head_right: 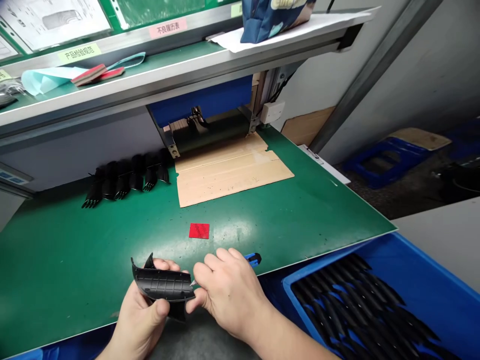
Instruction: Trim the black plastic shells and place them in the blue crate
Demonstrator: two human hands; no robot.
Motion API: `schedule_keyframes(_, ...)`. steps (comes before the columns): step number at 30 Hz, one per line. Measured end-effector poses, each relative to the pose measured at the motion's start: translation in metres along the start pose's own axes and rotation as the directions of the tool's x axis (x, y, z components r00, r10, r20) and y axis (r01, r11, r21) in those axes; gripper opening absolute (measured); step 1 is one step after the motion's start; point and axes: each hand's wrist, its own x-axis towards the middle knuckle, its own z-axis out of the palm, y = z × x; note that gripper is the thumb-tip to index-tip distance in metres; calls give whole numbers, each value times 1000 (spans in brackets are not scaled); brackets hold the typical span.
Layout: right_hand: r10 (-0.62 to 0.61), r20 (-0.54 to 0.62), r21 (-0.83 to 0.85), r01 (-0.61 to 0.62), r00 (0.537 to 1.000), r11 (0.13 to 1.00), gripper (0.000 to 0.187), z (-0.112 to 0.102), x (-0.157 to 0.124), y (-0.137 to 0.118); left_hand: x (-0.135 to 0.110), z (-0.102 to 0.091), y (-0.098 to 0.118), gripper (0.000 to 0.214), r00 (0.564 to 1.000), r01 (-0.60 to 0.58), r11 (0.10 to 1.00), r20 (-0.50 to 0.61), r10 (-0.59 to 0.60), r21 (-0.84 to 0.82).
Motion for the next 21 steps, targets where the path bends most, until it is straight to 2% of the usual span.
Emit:
schedule_keyframes(2,-21,57,68,17,998,998,67,1,-1,6,0,-1,-2,48,1000,-3,1000,19,2,29)
schedule_keyframes(4,-66,158,229,28,985,973,64,2,-2,11,1,-3,-4,46,999,-5,999,48,2,47)
schedule_keyframes(7,-107,248,539,-45,963,841,59,1,-3,12,2,-8,-7,44,992,0,1000,127,-4,26)
schedule_keyframes(9,-26,208,646,-117,978,755,58,1,-4,8,2,-10,-8,44,986,7,1000,166,-5,-15)
schedule_keyframes(12,142,94,701,-166,985,694,61,3,-6,-1,2,-10,-9,47,992,16,997,123,-6,-78)
schedule_keyframes(15,188,47,712,-165,981,682,60,8,-7,-10,3,-7,-6,48,999,48,988,-6,-49,-144)
schedule_keyframes(18,181,7,653,-142,983,744,60,14,-8,-20,6,-2,0,45,994,35,982,-94,-53,-187)
schedule_keyframes(21,207,-38,577,-147,978,803,61,19,-8,-26,7,2,3,45,995,11,982,-98,-30,-188)
